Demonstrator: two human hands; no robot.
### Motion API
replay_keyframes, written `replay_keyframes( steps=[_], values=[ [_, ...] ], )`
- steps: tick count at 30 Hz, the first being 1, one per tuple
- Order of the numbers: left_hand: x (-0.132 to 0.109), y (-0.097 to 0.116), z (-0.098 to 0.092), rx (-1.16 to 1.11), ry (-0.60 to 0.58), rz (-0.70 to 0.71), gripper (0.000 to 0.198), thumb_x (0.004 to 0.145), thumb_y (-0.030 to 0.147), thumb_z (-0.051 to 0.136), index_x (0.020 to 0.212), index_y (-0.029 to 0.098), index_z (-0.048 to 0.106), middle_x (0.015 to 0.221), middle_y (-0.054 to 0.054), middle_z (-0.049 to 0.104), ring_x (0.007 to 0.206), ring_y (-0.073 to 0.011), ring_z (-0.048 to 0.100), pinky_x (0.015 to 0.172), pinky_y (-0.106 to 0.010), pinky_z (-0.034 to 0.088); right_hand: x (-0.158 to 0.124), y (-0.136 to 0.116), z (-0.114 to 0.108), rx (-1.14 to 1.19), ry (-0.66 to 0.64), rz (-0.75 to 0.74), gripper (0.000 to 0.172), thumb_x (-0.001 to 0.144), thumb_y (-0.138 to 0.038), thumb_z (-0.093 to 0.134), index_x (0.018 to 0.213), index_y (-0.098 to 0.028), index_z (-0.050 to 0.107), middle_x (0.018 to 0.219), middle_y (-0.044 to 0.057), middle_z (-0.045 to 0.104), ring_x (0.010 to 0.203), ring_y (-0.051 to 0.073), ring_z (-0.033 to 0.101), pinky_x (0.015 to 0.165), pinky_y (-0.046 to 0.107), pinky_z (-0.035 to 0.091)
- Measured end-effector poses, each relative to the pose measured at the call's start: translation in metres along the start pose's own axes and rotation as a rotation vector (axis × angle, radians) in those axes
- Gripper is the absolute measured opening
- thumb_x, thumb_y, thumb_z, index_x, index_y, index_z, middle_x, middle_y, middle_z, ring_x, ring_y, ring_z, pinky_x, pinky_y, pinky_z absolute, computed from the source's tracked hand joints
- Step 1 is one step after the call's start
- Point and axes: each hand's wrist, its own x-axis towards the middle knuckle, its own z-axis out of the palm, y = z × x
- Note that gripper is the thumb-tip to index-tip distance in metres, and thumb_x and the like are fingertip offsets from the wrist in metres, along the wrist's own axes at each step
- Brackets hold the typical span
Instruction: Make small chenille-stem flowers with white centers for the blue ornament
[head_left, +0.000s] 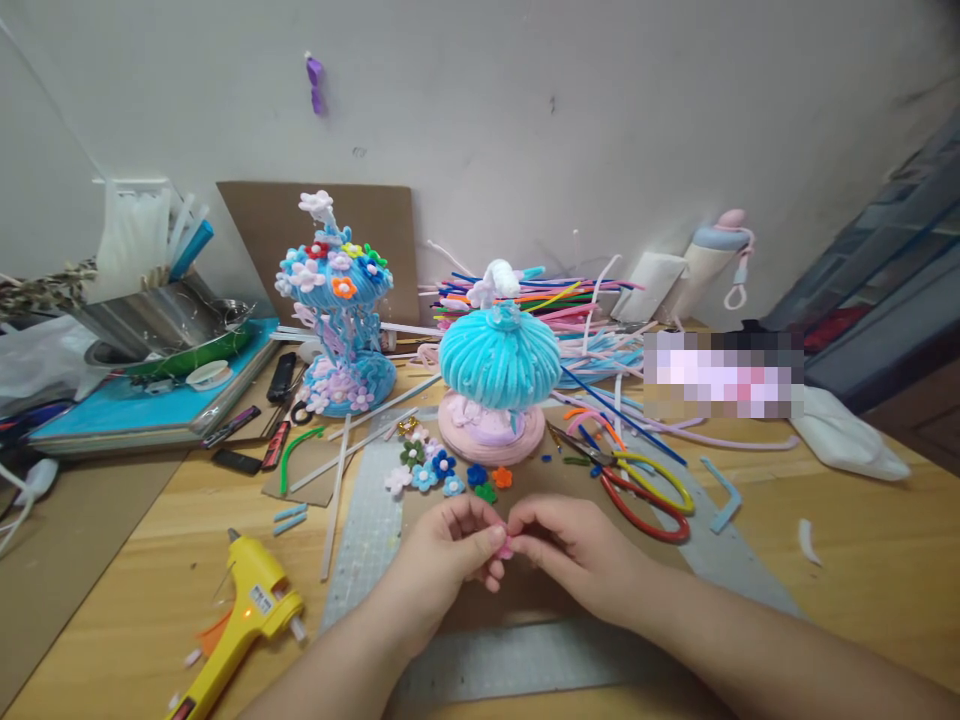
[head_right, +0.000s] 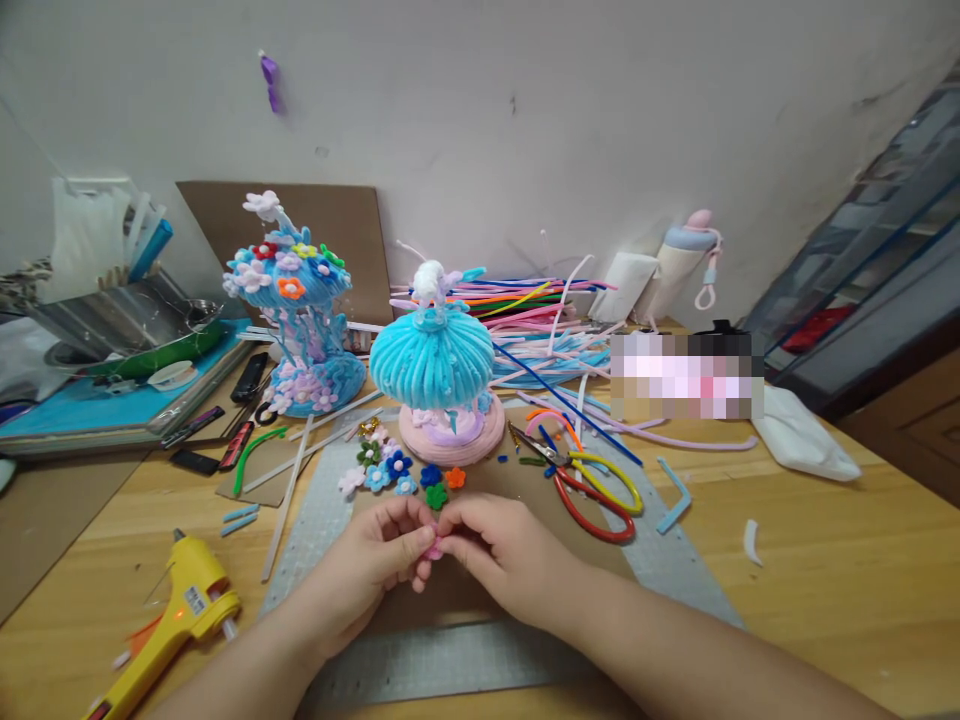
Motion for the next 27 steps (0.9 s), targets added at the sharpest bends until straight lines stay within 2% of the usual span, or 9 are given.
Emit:
replay_keyframes(
  steps=[6,10,13,17,20,23,27],
  values=[
    [0.0010,-0.0013,-0.0012,-0.009,0.012,-0.039,0.029,0.065,0.030,0.074,0.074,0.010,0.056,0.063,0.000,0.059,0.054,-0.0064,0.052,0.051,-0.018,0.044,-0.0009,0.0031,0.0008,-0.196,-0.056,-0.105,0.011,0.089,-0.017,0.046,0.089,-0.018,0.056,0.085,0.002,0.063,0.078,0.013,0.056,0.071,0.023,0.040],
    [0.0002,-0.0005,-0.0014,0.032,-0.039,-0.077,0.027,0.067,0.032,0.072,0.074,0.011,0.055,0.066,-0.001,0.059,0.053,-0.0075,0.052,0.043,-0.016,0.042,-0.0026,0.0056,0.0003,-0.305,-0.050,-0.218,0.013,0.090,-0.014,0.040,0.089,-0.017,0.053,0.081,0.004,0.062,0.072,0.014,0.054,0.067,0.024,0.040],
    [0.0007,-0.0030,0.0005,-0.036,-0.006,-0.070,0.025,0.065,0.028,0.073,0.069,0.012,0.054,0.060,-0.001,0.059,0.050,-0.0068,0.051,0.041,-0.014,0.039,-0.0034,0.0057,0.0021,-0.349,-0.040,-0.269,0.015,0.090,-0.013,0.037,0.088,-0.017,0.051,0.080,0.004,0.061,0.070,0.014,0.054,0.065,0.025,0.040],
    [0.0013,-0.0080,0.0040,-0.192,0.047,-0.063,0.021,0.067,0.025,0.071,0.067,0.011,0.054,0.055,0.001,0.055,0.048,-0.0050,0.048,0.045,-0.014,0.043,-0.0026,0.0063,0.0058,-0.370,-0.025,-0.276,0.016,0.090,-0.012,0.036,0.088,-0.018,0.051,0.081,0.005,0.061,0.073,0.015,0.055,0.067,0.026,0.041],
    [0.0002,-0.0080,0.0034,-0.237,0.030,-0.092,0.018,0.070,0.024,0.070,0.070,0.011,0.057,0.059,0.001,0.054,0.049,-0.0041,0.048,0.048,-0.014,0.045,-0.0022,0.0071,0.0062,-0.376,0.002,-0.268,0.015,0.091,-0.013,0.036,0.090,-0.019,0.050,0.083,0.004,0.062,0.074,0.015,0.055,0.067,0.026,0.041],
    [-0.0012,-0.0055,0.0007,-0.220,-0.025,-0.129,0.019,0.070,0.025,0.071,0.072,0.010,0.060,0.063,0.001,0.054,0.050,-0.0032,0.047,0.048,-0.013,0.045,-0.0032,0.0078,0.0050,-0.383,0.043,-0.274,0.014,0.091,-0.014,0.037,0.090,-0.019,0.050,0.082,0.004,0.063,0.073,0.015,0.055,0.067,0.027,0.042],
    [-0.0002,-0.0064,-0.0019,-0.136,-0.021,-0.129,0.027,0.066,0.032,0.074,0.069,0.009,0.060,0.062,0.001,0.055,0.048,-0.0031,0.046,0.044,-0.014,0.043,-0.0049,0.0087,0.0037,-0.406,0.049,-0.254,0.014,0.091,-0.015,0.039,0.095,-0.018,0.052,0.086,0.004,0.064,0.076,0.016,0.056,0.068,0.028,0.042]
  ],
)
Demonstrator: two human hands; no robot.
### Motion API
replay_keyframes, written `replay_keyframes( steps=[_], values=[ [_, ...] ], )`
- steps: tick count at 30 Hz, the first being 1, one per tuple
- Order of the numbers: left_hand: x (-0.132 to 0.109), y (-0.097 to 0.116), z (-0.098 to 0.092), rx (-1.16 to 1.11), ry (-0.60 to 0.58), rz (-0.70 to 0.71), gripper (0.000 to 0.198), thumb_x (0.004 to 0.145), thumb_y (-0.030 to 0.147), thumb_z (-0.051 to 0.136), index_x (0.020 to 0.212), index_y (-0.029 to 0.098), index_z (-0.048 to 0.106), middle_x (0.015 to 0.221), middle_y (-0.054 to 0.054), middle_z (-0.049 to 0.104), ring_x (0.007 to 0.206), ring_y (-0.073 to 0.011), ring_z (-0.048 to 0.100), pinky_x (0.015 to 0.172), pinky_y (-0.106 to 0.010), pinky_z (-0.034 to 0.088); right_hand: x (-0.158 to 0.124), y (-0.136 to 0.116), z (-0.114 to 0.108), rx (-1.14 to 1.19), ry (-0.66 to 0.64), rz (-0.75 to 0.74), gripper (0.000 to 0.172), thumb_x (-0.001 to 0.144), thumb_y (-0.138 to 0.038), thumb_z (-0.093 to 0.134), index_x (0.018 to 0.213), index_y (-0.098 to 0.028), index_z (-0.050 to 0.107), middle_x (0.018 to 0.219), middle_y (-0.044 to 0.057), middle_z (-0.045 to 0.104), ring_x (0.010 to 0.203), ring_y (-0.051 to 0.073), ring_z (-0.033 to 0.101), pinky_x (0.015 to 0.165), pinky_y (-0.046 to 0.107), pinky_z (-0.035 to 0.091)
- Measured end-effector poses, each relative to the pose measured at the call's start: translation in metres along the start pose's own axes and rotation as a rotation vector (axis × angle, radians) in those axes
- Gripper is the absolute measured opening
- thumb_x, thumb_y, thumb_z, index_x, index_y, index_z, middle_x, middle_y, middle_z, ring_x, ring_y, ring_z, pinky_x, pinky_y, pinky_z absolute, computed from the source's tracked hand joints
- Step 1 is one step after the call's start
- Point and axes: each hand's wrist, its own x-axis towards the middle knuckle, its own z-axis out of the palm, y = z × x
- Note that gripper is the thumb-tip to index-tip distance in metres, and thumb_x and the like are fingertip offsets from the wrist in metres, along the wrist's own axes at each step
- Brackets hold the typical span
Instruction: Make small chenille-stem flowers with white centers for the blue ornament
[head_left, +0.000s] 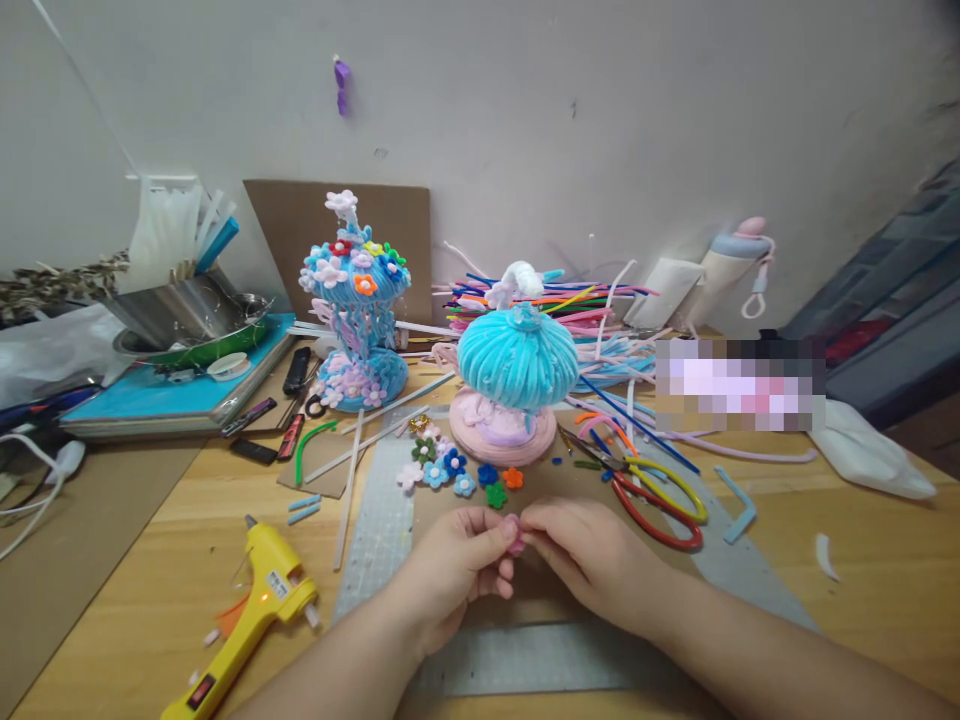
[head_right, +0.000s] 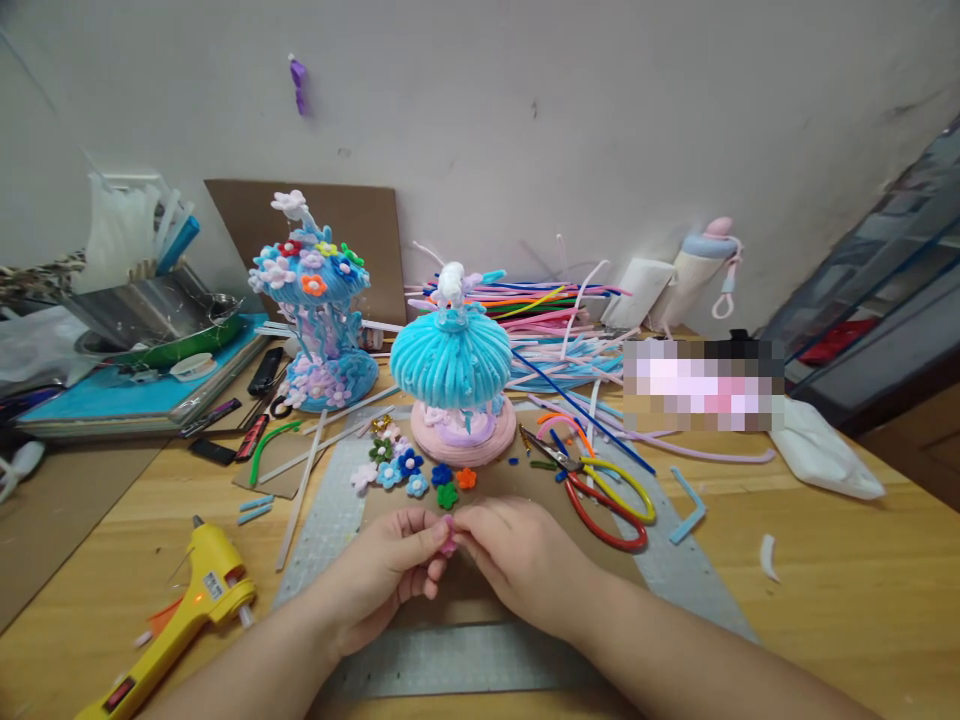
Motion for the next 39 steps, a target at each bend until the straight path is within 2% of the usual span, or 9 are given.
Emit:
replay_keyframes(
  steps=[6,12,15,18,24,29,31,35,39],
  values=[
    [0.004,-0.003,-0.001,0.145,0.048,0.036,0.040,0.057,0.044,0.076,0.065,0.009,0.059,0.061,0.000,0.057,0.045,-0.0043,0.046,0.041,-0.017,0.041,0.003,-0.002,-0.006,-0.046,-0.078,-0.035,0.017,0.091,-0.015,0.037,0.091,-0.017,0.054,0.081,0.004,0.063,0.073,0.015,0.056,0.066,0.027,0.041],
    [0.001,0.001,0.004,0.268,0.047,0.113,0.040,0.059,0.047,0.074,0.068,0.011,0.059,0.059,0.001,0.055,0.046,-0.0071,0.046,0.045,-0.022,0.043,0.004,-0.002,-0.009,-0.134,-0.072,-0.119,0.013,0.089,-0.015,0.039,0.087,-0.017,0.052,0.075,0.004,0.060,0.066,0.015,0.051,0.061,0.026,0.037],
    [-0.003,0.003,0.006,0.508,0.106,0.272,0.030,0.069,0.043,0.066,0.069,0.013,0.059,0.054,0.002,0.052,0.049,-0.0097,0.048,0.048,-0.022,0.040,0.002,-0.001,-0.007,-0.157,-0.047,-0.132,0.012,0.088,-0.015,0.040,0.088,-0.016,0.052,0.073,0.003,0.058,0.065,0.014,0.050,0.060,0.026,0.036],
    [-0.006,0.006,0.006,0.690,0.116,0.436,0.023,0.075,0.036,0.061,0.068,0.014,0.060,0.061,0.000,0.055,0.059,-0.0118,0.051,0.055,-0.022,0.039,0.002,-0.001,-0.006,-0.170,-0.013,-0.126,0.013,0.088,-0.014,0.039,0.086,-0.017,0.052,0.071,0.003,0.057,0.063,0.014,0.048,0.059,0.026,0.036],
    [0.000,0.005,0.002,0.396,-0.014,0.250,0.033,0.067,0.044,0.068,0.070,0.014,0.056,0.059,0.002,0.054,0.049,-0.0098,0.049,0.051,-0.024,0.042,0.003,-0.001,-0.012,-0.100,-0.024,-0.151,0.016,0.093,-0.016,0.036,0.093,-0.016,0.053,0.078,0.004,0.061,0.070,0.014,0.052,0.064,0.026,0.039],
    [0.001,0.002,0.001,0.434,0.048,0.215,0.033,0.065,0.043,0.069,0.066,0.015,0.053,0.052,0.004,0.050,0.044,-0.0089,0.046,0.047,-0.022,0.037,0.004,-0.001,-0.012,-0.087,-0.081,-0.123,0.015,0.091,-0.017,0.038,0.092,-0.017,0.053,0.077,0.004,0.060,0.069,0.014,0.053,0.063,0.026,0.039],
    [-0.002,0.004,0.002,0.544,0.077,0.271,0.028,0.070,0.039,0.066,0.064,0.015,0.053,0.051,0.003,0.049,0.045,-0.0097,0.046,0.047,-0.021,0.034,0.003,0.000,-0.009,-0.073,-0.081,-0.101,0.012,0.088,-0.015,0.041,0.089,-0.016,0.053,0.075,0.004,0.059,0.066,0.014,0.051,0.062,0.025,0.038],
    [-0.006,0.007,0.001,0.889,0.091,0.535,0.019,0.077,0.028,0.061,0.062,0.016,0.056,0.061,-0.002,0.056,0.061,-0.0140,0.051,0.058,-0.024,0.036,0.003,-0.002,-0.003,-0.032,-0.032,-0.025,0.010,0.081,-0.012,0.043,0.079,-0.017,0.052,0.068,0.001,0.055,0.061,0.012,0.047,0.058,0.024,0.035],
    [-0.010,0.008,-0.002,1.110,0.029,0.705,0.016,0.082,0.019,0.052,0.068,0.018,0.059,0.069,-0.004,0.059,0.068,-0.0154,0.051,0.062,-0.024,0.035,0.007,-0.008,-0.001,0.211,-0.035,0.216,0.010,0.075,-0.010,0.046,0.068,-0.017,0.050,0.060,-0.003,0.047,0.055,0.009,0.040,0.051,0.020,0.030]
  ],
)
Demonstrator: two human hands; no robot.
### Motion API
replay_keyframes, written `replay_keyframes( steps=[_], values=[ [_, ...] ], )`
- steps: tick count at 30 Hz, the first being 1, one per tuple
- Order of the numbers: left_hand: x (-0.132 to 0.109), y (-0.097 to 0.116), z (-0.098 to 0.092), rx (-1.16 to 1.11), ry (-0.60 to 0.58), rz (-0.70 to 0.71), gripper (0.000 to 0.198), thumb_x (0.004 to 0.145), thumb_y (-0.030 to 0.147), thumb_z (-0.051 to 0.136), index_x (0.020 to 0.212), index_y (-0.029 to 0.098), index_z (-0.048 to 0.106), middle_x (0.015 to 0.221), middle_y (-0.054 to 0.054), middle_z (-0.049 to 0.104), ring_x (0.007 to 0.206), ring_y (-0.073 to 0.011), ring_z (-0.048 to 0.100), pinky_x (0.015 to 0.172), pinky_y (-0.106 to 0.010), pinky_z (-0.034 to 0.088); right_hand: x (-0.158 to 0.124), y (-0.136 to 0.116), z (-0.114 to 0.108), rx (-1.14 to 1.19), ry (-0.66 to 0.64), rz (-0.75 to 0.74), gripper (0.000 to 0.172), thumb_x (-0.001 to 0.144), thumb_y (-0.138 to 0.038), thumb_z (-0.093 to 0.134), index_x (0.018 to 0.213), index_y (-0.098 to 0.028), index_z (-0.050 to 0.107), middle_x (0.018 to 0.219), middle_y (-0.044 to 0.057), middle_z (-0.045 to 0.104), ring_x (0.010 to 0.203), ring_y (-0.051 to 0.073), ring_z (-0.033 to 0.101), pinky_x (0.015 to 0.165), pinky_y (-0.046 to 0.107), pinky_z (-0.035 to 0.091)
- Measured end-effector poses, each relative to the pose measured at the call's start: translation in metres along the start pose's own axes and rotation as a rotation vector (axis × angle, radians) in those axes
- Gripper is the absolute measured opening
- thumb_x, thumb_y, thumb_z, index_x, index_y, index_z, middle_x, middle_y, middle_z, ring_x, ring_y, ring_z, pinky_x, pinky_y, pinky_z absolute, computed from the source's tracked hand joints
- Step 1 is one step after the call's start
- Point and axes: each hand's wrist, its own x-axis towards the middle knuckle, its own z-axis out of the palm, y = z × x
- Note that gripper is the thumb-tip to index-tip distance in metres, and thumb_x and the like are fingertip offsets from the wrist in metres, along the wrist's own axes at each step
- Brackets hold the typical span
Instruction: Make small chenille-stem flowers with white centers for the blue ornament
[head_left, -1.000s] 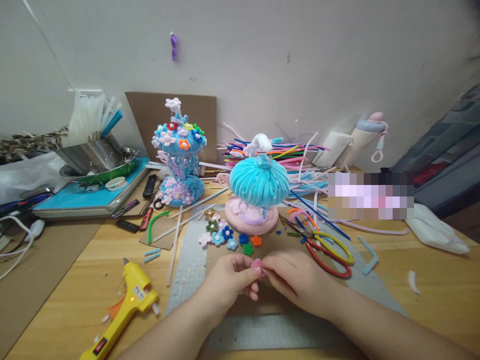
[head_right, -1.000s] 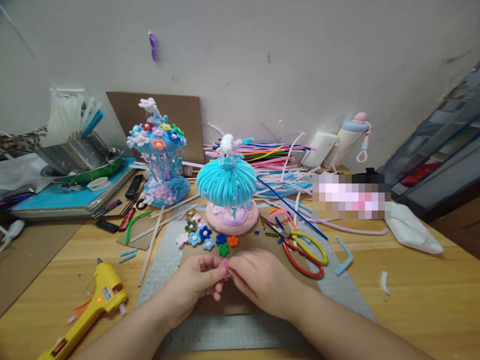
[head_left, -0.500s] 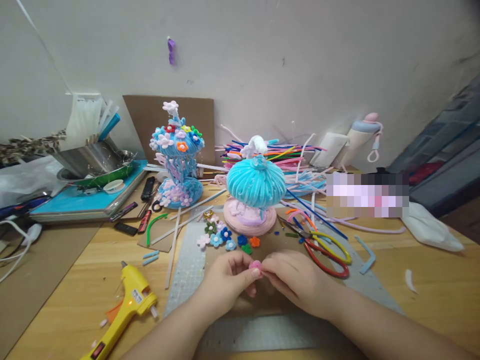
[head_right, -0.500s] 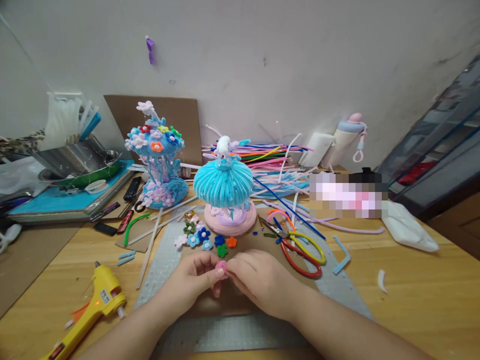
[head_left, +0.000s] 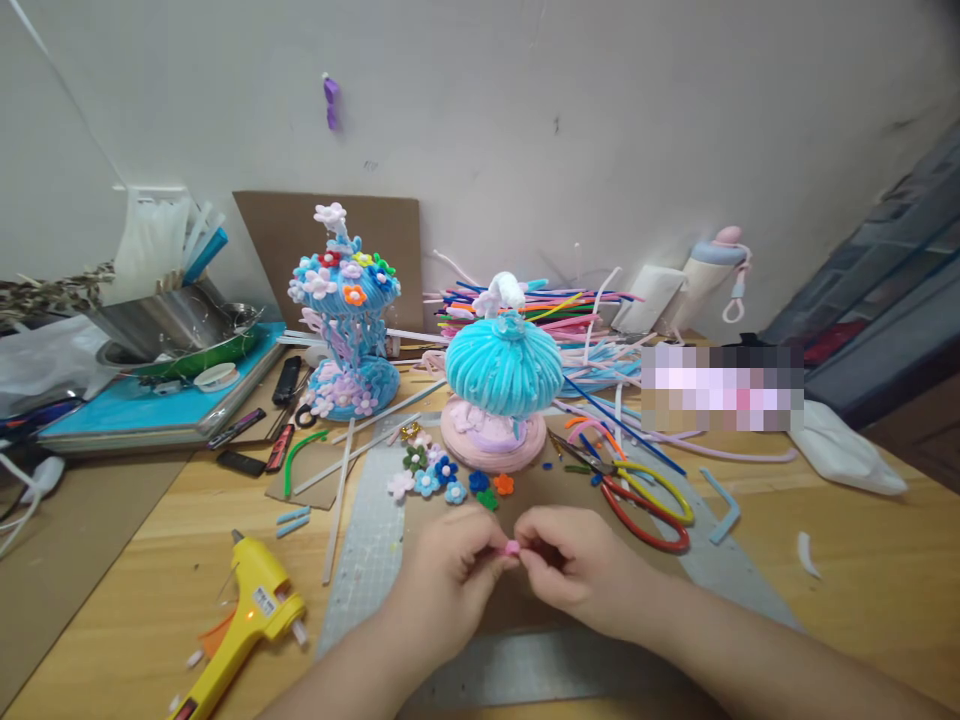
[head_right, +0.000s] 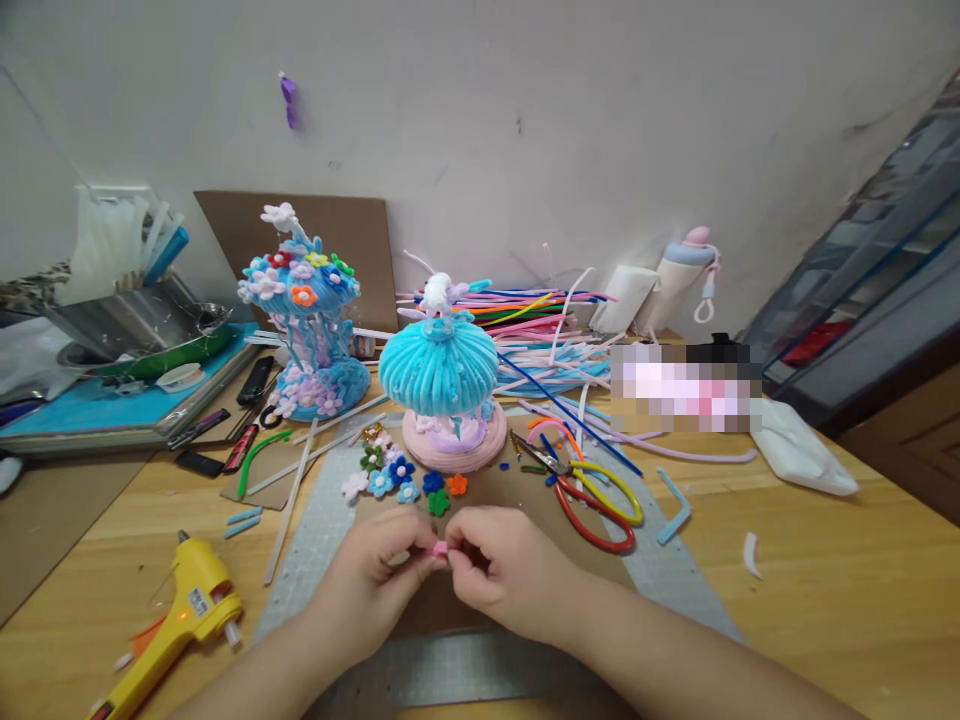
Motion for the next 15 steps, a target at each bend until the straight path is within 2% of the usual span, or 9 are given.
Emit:
replay_keyframes(
  steps=[3,5,8,11,13,15],
  values=[
    [-0.002,0.000,-0.001,0.031,-0.044,0.093,0.020,0.085,0.015,0.044,0.074,0.018,0.060,0.073,-0.006,0.058,0.070,-0.0157,0.051,0.062,-0.024,0.035,0.005,-0.002,0.002,0.291,-0.037,0.237,0.010,0.074,-0.014,0.050,0.065,-0.016,0.049,0.055,-0.005,0.041,0.051,0.007,0.036,0.046,0.018,0.027],
    [-0.001,0.000,0.001,0.005,-0.026,0.070,0.018,0.085,0.017,0.047,0.073,0.018,0.061,0.073,-0.006,0.058,0.071,-0.0160,0.051,0.063,-0.025,0.035,0.008,0.000,0.003,0.467,-0.065,0.361,0.011,0.075,-0.019,0.053,0.065,-0.016,0.049,0.053,-0.007,0.040,0.046,0.006,0.034,0.042,0.017,0.025],
    [0.004,-0.002,0.006,-0.230,0.061,-0.182,0.015,0.079,0.029,0.059,0.069,0.017,0.061,0.066,-0.003,0.057,0.064,-0.0149,0.052,0.060,-0.025,0.038,0.009,0.005,0.005,0.680,-0.077,0.481,0.015,0.077,-0.028,0.056,0.071,-0.015,0.051,0.047,-0.009,0.040,0.036,0.004,0.031,0.036,0.017,0.020],
    [0.009,-0.003,0.009,-0.706,0.081,-0.484,0.028,0.069,0.042,0.067,0.069,0.015,0.059,0.060,0.000,0.055,0.051,-0.0107,0.050,0.052,-0.023,0.040,0.009,0.009,0.007,0.908,-0.032,0.514,0.022,0.076,-0.036,0.060,0.075,-0.015,0.052,0.048,-0.007,0.047,0.034,0.004,0.035,0.034,0.016,0.023],
    [0.010,-0.003,0.009,-0.952,0.049,-0.593,0.032,0.065,0.042,0.072,0.069,0.014,0.057,0.060,0.001,0.056,0.048,-0.0080,0.049,0.049,-0.021,0.041,0.009,0.010,0.008,1.043,-0.008,0.517,0.028,0.076,-0.041,0.062,0.075,-0.015,0.052,0.051,-0.005,0.051,0.036,0.005,0.040,0.035,0.016,0.027],
    [0.009,-0.001,0.008,-1.054,0.016,-0.638,0.031,0.064,0.039,0.073,0.068,0.013,0.056,0.060,0.002,0.056,0.048,-0.0065,0.049,0.048,-0.019,0.040,0.009,0.009,0.008,1.099,-0.010,0.520,0.032,0.077,-0.046,0.058,0.074,-0.015,0.051,0.052,-0.004,0.053,0.037,0.005,0.044,0.036,0.016,0.029]
  ],
)
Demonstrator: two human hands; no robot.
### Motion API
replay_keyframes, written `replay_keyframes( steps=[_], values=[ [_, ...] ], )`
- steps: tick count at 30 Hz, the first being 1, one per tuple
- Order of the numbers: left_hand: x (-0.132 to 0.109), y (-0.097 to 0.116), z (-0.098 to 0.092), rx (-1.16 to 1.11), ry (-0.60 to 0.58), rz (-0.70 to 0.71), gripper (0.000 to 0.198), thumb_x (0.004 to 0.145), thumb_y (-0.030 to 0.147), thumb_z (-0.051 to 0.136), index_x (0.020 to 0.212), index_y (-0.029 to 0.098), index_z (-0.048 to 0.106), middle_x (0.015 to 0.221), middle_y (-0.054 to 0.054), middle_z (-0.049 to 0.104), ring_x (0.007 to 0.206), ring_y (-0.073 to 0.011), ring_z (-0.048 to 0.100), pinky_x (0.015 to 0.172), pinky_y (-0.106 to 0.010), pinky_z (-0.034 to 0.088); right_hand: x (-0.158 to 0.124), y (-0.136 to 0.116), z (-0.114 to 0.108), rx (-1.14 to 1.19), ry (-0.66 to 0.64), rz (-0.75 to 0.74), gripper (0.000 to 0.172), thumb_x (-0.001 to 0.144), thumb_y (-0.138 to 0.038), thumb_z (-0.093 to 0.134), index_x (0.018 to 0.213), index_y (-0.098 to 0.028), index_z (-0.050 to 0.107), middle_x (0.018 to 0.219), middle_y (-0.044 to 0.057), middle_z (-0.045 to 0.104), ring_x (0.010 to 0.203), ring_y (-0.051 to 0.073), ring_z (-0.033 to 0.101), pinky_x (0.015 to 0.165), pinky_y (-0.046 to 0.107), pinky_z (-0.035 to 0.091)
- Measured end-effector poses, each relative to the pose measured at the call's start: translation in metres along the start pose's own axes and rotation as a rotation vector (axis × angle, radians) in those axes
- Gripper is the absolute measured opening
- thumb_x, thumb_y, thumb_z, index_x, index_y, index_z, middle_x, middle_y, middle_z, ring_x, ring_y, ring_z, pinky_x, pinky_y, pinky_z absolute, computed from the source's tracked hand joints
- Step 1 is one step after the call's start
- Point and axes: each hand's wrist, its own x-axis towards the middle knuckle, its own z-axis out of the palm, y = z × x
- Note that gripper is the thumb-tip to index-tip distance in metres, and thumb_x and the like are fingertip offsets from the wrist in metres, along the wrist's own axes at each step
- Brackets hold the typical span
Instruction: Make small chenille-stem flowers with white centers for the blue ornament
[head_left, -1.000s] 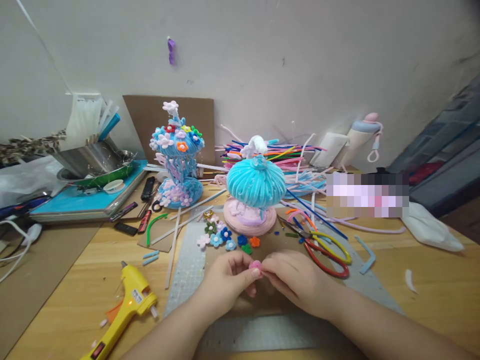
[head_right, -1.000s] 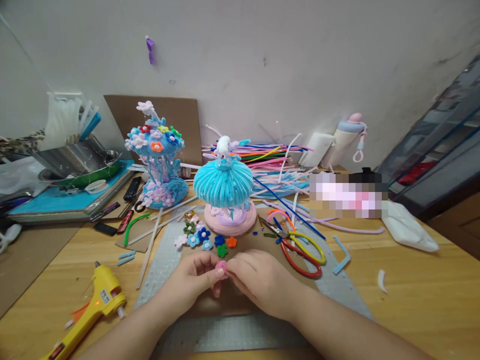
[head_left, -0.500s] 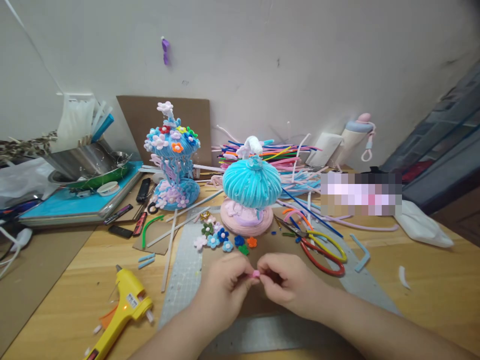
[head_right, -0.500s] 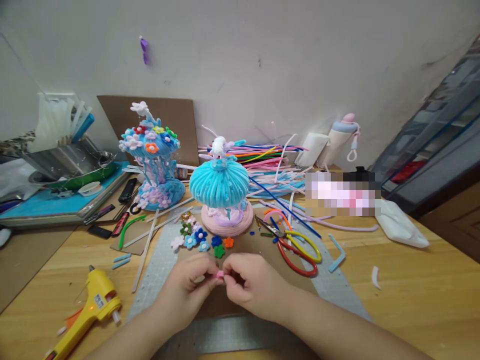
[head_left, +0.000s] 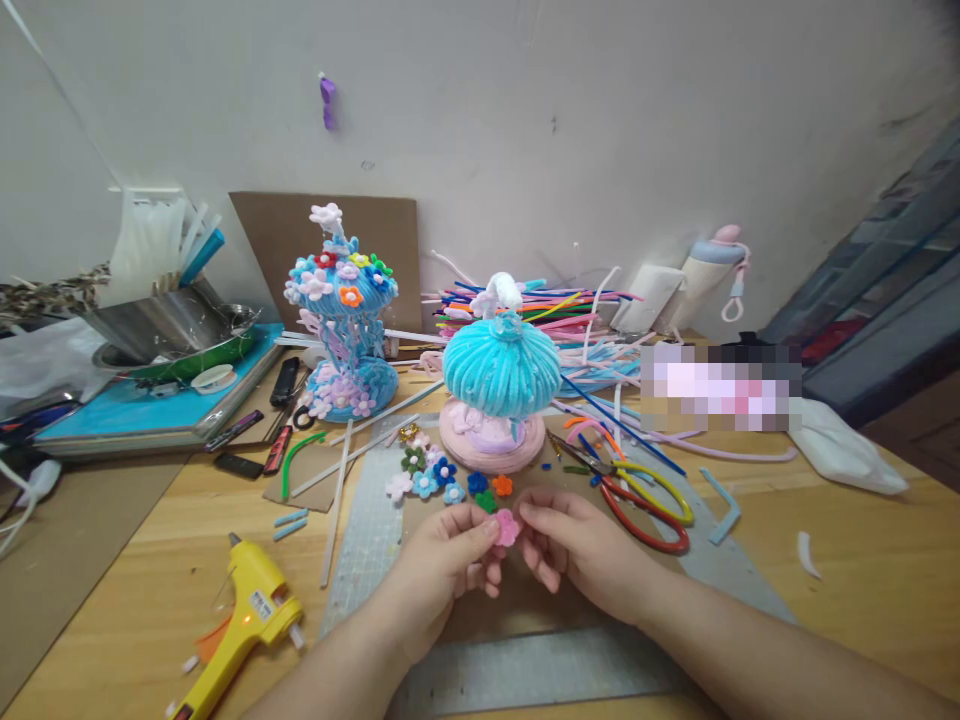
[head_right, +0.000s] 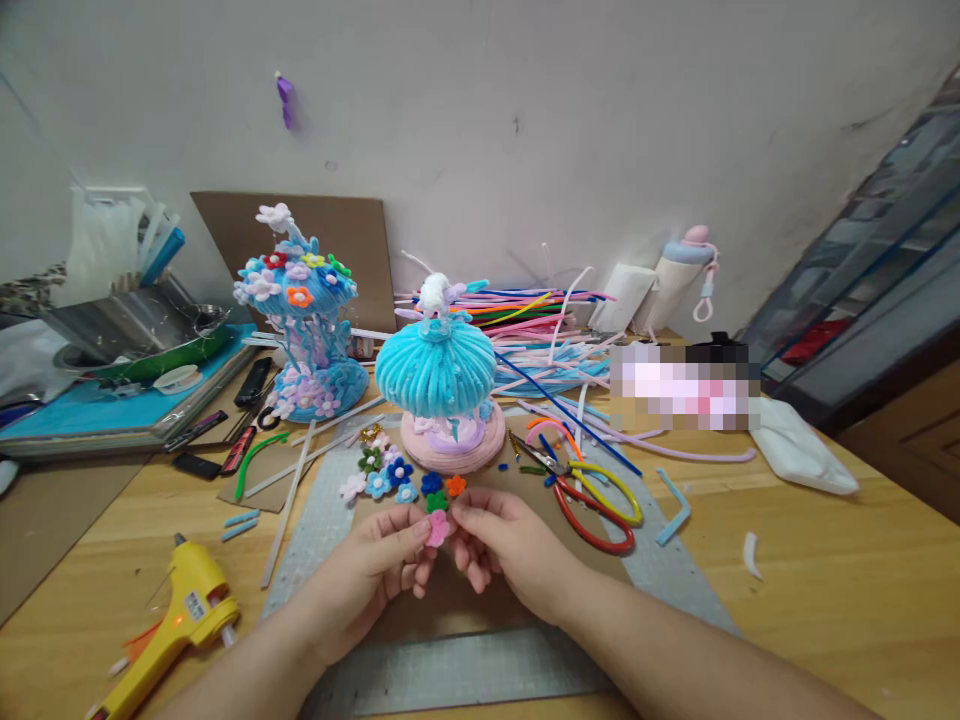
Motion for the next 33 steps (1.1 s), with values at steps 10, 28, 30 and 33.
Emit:
replay_keyframes(
  steps=[10,28,30,33],
  values=[
    [0.000,-0.001,0.000,0.029,-0.047,0.039,0.028,0.071,0.038,0.067,0.074,0.014,0.054,0.062,0.000,0.058,0.050,-0.0085,0.050,0.050,-0.021,0.040,-0.005,-0.004,0.006,-0.131,0.002,0.043,0.034,0.072,-0.045,0.064,0.075,-0.014,0.051,0.051,-0.005,0.054,0.034,0.003,0.042,0.035,0.014,0.028],
    [0.000,-0.008,0.002,0.350,0.104,0.310,0.022,0.075,0.035,0.063,0.082,0.016,0.056,0.069,-0.001,0.059,0.060,-0.0130,0.054,0.049,-0.022,0.044,-0.009,-0.009,0.009,-0.142,0.120,0.043,0.033,0.074,-0.045,0.063,0.073,-0.015,0.050,0.049,-0.006,0.053,0.030,0.003,0.042,0.029,0.011,0.024],
    [0.005,-0.012,0.001,0.265,0.080,0.227,0.028,0.068,0.038,0.069,0.073,0.014,0.055,0.061,-0.001,0.059,0.054,-0.0118,0.053,0.044,-0.020,0.042,-0.008,-0.007,0.009,-0.146,0.101,0.005,0.036,0.074,-0.049,0.062,0.074,-0.015,0.050,0.051,-0.006,0.053,0.031,0.003,0.044,0.029,0.011,0.026],
    [0.008,-0.014,-0.002,0.194,0.114,0.191,0.032,0.064,0.039,0.073,0.067,0.014,0.054,0.056,-0.001,0.061,0.048,-0.0091,0.052,0.044,-0.019,0.041,-0.006,-0.005,0.009,-0.140,0.071,-0.020,0.038,0.072,-0.051,0.063,0.077,-0.016,0.049,0.058,-0.004,0.056,0.035,0.004,0.048,0.029,0.012,0.028]
  ],
)
